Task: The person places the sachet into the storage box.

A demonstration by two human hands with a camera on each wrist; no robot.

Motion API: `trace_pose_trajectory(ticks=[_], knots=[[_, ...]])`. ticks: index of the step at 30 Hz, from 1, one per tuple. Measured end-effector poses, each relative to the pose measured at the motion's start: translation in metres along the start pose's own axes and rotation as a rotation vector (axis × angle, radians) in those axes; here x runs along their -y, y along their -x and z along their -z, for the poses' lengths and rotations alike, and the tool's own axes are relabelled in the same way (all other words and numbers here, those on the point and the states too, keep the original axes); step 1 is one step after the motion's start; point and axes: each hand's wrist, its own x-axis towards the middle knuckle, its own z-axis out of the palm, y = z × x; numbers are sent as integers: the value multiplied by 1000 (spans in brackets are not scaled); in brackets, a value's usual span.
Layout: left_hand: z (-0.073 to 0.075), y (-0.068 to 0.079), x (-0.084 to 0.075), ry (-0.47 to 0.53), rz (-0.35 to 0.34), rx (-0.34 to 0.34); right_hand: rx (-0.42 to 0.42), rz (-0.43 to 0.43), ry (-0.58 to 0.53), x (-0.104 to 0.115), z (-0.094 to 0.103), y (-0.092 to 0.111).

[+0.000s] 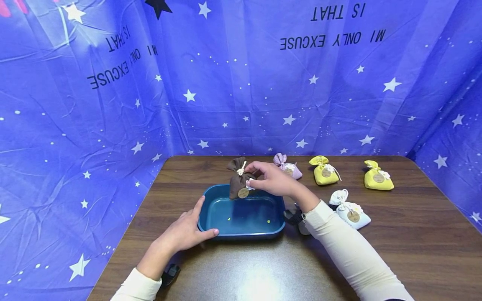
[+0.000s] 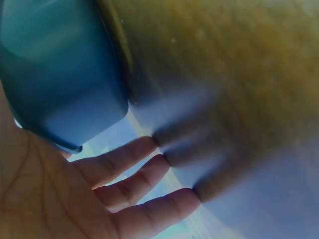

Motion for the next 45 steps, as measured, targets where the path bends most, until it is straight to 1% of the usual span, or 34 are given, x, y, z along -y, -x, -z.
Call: trace_pose_trajectory(ticks=[7,14,20,23,31,38,45], knots=[[1,0,0,-4,6,11,17,29,40,-3,-11,-8],[0,-1,-1,4,13,13,28,38,58,-7,-22,-17],[1,-1,-3,6,-3,13,37,26,63,-13,-33,-23],[2,-1,-3,5,-11,12,45,38,74,-15,-39,-25],[3,-1,-4,5,-5,18,95,85,146,-16,-53,-32],[2,-1,-2,3,-9,3,144,88,204,-16,-59,-37],[1,-1,0,5,-13,-7,194,67,250,-14,-65,-38]])
